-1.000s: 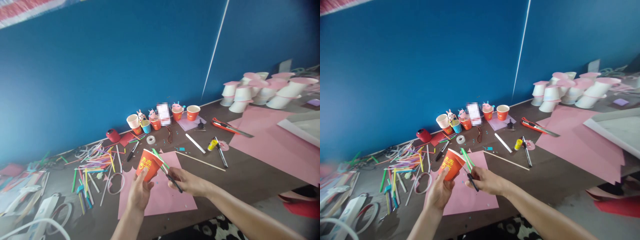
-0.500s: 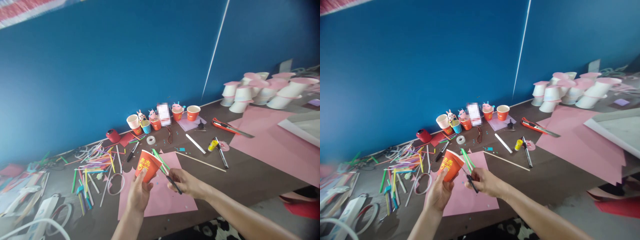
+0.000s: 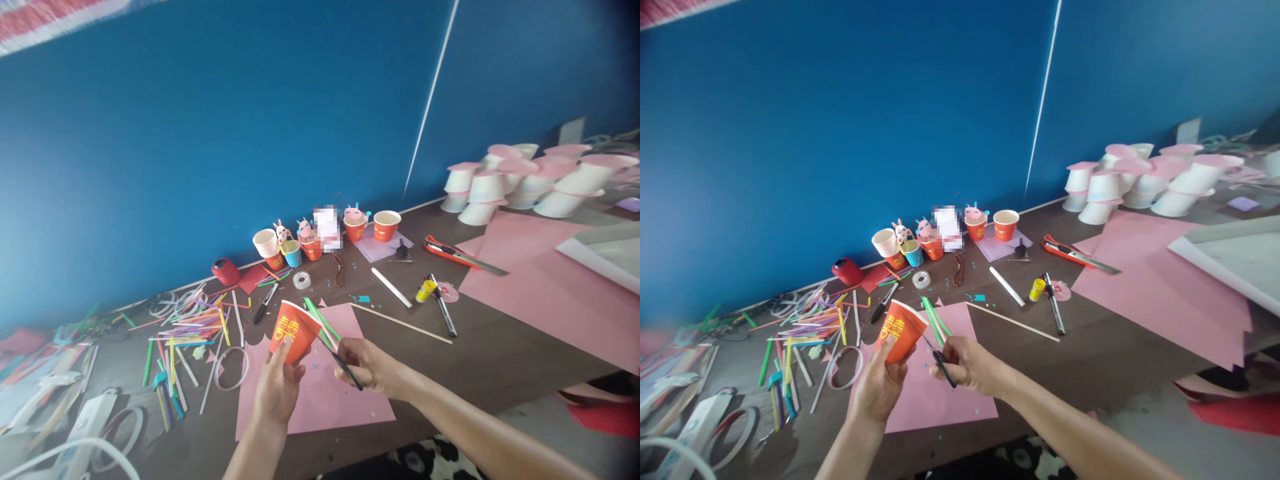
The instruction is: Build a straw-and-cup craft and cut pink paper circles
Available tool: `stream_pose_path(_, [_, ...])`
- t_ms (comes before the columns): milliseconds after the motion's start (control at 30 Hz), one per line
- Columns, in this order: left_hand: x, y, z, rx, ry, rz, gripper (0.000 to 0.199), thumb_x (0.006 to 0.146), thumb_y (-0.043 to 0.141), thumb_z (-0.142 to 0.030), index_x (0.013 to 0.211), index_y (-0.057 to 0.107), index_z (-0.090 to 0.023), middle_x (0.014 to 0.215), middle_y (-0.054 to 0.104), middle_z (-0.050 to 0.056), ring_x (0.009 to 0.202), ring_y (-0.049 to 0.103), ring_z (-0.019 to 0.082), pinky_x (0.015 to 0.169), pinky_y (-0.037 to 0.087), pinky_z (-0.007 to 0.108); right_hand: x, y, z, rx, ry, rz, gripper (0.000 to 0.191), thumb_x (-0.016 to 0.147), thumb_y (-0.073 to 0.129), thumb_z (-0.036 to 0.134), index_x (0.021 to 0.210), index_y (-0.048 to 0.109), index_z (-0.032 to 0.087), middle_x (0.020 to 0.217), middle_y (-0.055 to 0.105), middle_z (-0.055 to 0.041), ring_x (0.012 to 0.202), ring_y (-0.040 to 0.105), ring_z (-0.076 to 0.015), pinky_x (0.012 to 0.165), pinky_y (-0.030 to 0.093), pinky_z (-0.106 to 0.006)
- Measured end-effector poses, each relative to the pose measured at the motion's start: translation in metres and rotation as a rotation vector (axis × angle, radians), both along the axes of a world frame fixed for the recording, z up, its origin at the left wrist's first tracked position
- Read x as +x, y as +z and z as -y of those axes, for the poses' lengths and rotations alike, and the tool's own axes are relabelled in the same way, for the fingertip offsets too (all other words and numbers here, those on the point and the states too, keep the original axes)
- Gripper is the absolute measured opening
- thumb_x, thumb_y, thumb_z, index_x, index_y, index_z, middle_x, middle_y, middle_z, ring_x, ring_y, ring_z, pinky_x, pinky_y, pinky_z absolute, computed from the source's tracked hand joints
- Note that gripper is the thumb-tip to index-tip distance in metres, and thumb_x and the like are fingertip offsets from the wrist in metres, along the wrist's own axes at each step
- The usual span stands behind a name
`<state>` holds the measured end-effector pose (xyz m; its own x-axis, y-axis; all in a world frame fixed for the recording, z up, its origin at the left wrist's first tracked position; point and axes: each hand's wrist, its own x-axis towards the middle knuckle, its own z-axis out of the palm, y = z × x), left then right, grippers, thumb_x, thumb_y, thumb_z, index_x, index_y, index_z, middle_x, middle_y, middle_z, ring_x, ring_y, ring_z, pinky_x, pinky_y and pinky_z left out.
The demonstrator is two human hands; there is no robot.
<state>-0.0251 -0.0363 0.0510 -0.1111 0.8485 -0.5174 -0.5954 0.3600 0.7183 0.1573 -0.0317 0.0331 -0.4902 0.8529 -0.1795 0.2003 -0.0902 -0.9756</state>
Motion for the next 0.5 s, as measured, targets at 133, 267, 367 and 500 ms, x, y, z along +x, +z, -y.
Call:
stream_pose_path(133, [0.0004,0.0021,0.0002,-0.007,0.0,0.004,0.025,0.067,0.066,-0.024,0.088,0.057,-0.015,0.081,0.064,0.003,0.067,0.064,0.015,0.039,0.044,0.015,-0.0009,-0.0018,0.0003,0.001,-0.004,-0.015,0.039,0.069,0.058,0.05,0.066,0.044,0.015,0.053,0.041,0.0048,0.048,0.036,-0.0065,0.042,0.027,-0.019])
stream_pose_path(267, [0.0008,0.0045,0.0,-0.015,0.002,0.0,0.022,0.068,0.064,-0.022,0.088,0.056,-0.016,0.082,0.064,0.003,0.067,0.064,0.015,0.039,0.044,0.015,-0.0018,-0.0041,0.001,-0.027,-0.028,-0.056,0.038,0.068,0.06,0.049,0.066,0.042,0.015,0.052,0.039,0.0056,0.047,0.035,-0.0061,0.042,0.026,-0.019])
stream_pose_path(367, [0.0012,0.0044,0.0001,-0.023,0.0,0.001,0.023,0.068,0.065,-0.021,0.088,0.056,-0.016,0.081,0.064,0.003,0.067,0.064,0.015,0.039,0.044,0.015,-0.0028,-0.0055,0.0014,-0.058,-0.047,-0.091,0.039,0.067,0.062,0.048,0.065,0.041,0.016,0.051,0.039,0.006,0.047,0.034,-0.0061,0.042,0.026,-0.019])
stream_pose_path(500, [0.002,0.0013,-0.001,-0.011,-0.003,0.022,0.022,0.068,0.065,-0.021,0.088,0.056,-0.015,0.081,0.064,0.003,0.067,0.064,0.016,0.039,0.045,0.015,-0.0036,-0.0018,0.0017,-0.078,-0.026,-0.064,0.038,0.067,0.061,0.048,0.066,0.042,0.016,0.052,0.04,0.006,0.047,0.034,-0.0062,0.043,0.026,-0.019])
